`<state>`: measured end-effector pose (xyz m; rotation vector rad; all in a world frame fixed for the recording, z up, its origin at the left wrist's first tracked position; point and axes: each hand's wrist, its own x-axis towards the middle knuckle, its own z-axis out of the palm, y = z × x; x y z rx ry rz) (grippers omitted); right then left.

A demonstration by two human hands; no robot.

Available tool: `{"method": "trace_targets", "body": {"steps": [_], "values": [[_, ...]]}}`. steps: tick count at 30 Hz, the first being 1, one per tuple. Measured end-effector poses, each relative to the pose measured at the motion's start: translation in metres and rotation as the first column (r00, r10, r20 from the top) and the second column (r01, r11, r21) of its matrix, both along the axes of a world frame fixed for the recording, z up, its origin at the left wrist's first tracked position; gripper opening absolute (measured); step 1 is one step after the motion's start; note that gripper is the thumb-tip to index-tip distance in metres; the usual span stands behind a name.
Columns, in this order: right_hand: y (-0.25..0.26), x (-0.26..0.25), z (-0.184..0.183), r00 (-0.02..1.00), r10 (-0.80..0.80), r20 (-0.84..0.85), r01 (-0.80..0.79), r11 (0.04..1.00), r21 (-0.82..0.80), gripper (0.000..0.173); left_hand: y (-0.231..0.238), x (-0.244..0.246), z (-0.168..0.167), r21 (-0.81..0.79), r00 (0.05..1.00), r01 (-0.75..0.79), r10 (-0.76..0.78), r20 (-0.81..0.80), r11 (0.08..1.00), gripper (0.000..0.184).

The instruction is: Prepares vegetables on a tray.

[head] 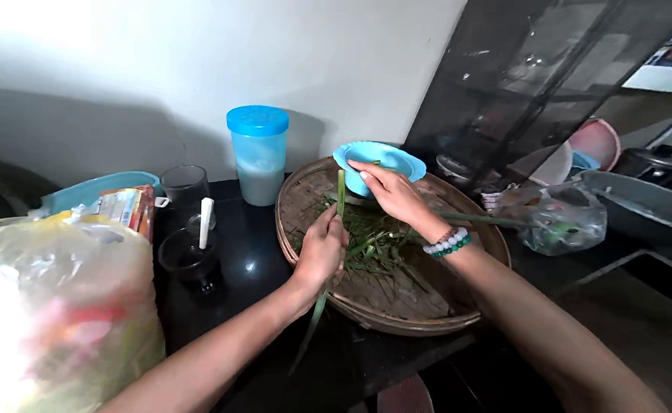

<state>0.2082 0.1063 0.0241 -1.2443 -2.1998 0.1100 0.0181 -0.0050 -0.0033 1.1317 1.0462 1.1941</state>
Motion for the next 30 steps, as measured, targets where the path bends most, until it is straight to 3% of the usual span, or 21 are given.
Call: {"method": "trace_targets", "body": {"steps": [3,8,13,17,22,26,30], "values": [[-0.018,-0.004,-0.003,0.994,0.106,0.019,-0.107,0.994,0.03,0.045,0.005,-0.002,0.0,-0.025,0.997,-0.036,0.038,0.064,0.999,0.042],[-0.041,-0.014,-0.023,0.966,0.202,0.164,-0.222,0.968,0.118,0.041,0.005,-0.001,-0.001,-0.044,0.998,-0.062,0.063,0.022,0.997,0.045],[-0.036,-0.012,-0.024,0.973,0.081,0.216,-0.127,0.969,0.21,0.04,0.007,0.0,-0.006,-0.024,0.994,-0.056,0.053,-0.098,0.998,0.047],[-0.022,0.01,-0.017,0.994,-0.011,0.105,0.002,0.997,0.081,0.038,-0.005,0.005,-0.003,-0.006,0.984,0.051,-0.051,-0.172,0.999,0.046],[-0.018,0.011,-0.011,0.999,0.032,-0.039,-0.029,0.997,0.071,0.043,-0.001,-0.003,-0.001,-0.018,0.992,0.09,-0.088,0.089,0.996,0.037],[-0.048,-0.014,-0.021,0.973,0.231,0.003,-0.229,0.966,0.12,0.041,0.004,-0.005,0.003,-0.118,0.965,0.006,0.025,0.263,0.993,0.035],[-0.05,-0.025,-0.033,0.969,0.234,0.078,-0.243,0.959,0.146,0.04,0.003,-0.005,0.006,-0.169,0.955,0.007,0.044,0.295,0.986,0.035]]}}
